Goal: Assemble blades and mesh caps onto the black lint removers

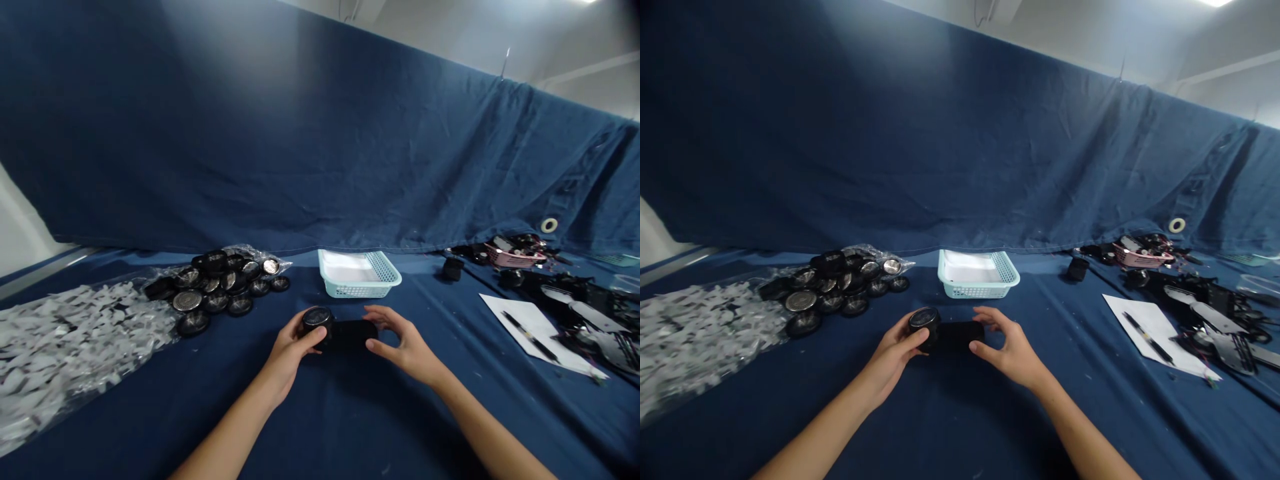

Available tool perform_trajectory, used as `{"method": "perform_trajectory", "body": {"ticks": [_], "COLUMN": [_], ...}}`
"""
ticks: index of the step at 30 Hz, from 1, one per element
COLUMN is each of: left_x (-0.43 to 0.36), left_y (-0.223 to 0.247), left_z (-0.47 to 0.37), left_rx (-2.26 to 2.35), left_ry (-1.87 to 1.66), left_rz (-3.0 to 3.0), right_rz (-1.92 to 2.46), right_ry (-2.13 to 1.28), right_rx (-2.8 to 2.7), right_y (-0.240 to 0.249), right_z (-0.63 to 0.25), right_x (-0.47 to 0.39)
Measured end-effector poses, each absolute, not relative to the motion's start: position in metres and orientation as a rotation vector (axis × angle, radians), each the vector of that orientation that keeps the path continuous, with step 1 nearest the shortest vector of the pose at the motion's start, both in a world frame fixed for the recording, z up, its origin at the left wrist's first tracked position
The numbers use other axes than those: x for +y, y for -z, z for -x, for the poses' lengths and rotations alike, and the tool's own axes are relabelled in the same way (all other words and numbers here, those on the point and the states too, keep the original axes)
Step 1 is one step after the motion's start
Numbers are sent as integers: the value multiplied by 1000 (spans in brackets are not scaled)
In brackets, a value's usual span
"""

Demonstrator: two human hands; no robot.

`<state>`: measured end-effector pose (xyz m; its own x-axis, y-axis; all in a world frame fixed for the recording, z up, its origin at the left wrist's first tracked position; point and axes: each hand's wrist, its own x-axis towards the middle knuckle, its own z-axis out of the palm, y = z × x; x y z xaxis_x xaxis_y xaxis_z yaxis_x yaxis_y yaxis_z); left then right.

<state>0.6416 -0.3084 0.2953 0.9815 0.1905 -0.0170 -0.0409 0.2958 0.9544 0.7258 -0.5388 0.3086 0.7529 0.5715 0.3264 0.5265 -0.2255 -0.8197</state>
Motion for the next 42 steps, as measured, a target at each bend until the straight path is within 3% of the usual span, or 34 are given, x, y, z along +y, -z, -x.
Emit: {"method": "perform_trajectory", "body": {"ticks": [18,42], "left_x": [-324,-315], "left_y": [-299,-298], "left_z": [-635,-639], "left_rx": [-202,107], "left_ry": [-26,-125], "left_rz": [-1520,-1259], "right_rz": [2094,1957], "right_ry": [15,-72], "right_rx": [-1063,-935], "right_y": [-308,-315], "right_z": [-690,-720], "right_x": [-516,-538]}}
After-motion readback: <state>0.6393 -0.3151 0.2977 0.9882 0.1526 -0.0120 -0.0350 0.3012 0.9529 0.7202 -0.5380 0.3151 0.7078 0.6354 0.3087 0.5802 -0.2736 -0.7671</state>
